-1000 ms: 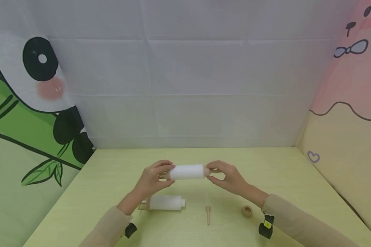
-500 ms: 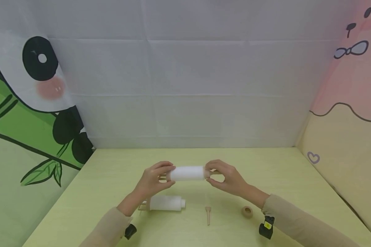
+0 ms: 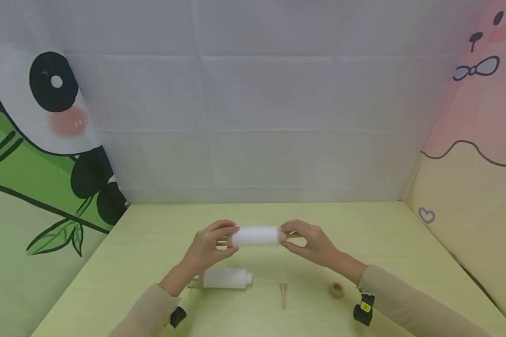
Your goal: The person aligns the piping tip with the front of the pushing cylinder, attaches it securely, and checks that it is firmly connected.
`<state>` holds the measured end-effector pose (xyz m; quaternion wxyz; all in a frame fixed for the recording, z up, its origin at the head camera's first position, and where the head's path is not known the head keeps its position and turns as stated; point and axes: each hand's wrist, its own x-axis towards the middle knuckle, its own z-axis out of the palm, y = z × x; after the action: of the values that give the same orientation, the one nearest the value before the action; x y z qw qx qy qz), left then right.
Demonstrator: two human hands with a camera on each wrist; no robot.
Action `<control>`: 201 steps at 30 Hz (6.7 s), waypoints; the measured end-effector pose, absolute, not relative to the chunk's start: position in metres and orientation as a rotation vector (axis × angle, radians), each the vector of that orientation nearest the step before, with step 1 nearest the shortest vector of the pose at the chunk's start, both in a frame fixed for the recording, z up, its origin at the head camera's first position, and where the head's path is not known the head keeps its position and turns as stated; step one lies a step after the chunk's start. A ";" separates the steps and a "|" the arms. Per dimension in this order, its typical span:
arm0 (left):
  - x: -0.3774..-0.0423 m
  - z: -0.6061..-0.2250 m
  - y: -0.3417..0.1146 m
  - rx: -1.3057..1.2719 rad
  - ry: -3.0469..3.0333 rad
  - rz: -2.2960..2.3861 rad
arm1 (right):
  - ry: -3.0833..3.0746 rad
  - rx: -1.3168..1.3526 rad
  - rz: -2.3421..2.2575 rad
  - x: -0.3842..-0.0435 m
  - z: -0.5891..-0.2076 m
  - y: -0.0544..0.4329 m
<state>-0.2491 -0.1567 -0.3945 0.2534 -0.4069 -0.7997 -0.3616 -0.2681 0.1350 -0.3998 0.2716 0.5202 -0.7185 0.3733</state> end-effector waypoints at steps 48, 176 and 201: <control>-0.251 -0.390 -0.159 -1.145 -2.107 -0.878 | -2.059 1.353 1.057 -0.263 -0.396 0.137; -0.262 -0.386 -0.174 -1.037 -2.447 -0.688 | -2.235 1.275 1.073 -0.265 -0.402 0.150; -0.288 -0.402 -0.209 -0.742 -2.729 -0.766 | -2.258 1.243 1.077 -0.262 -0.410 0.159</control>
<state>-0.2878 -0.2090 -0.4024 0.1058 -0.2518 -0.9262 -0.2599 -0.2623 0.1586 -0.4098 0.1730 0.4383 -0.7961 0.3798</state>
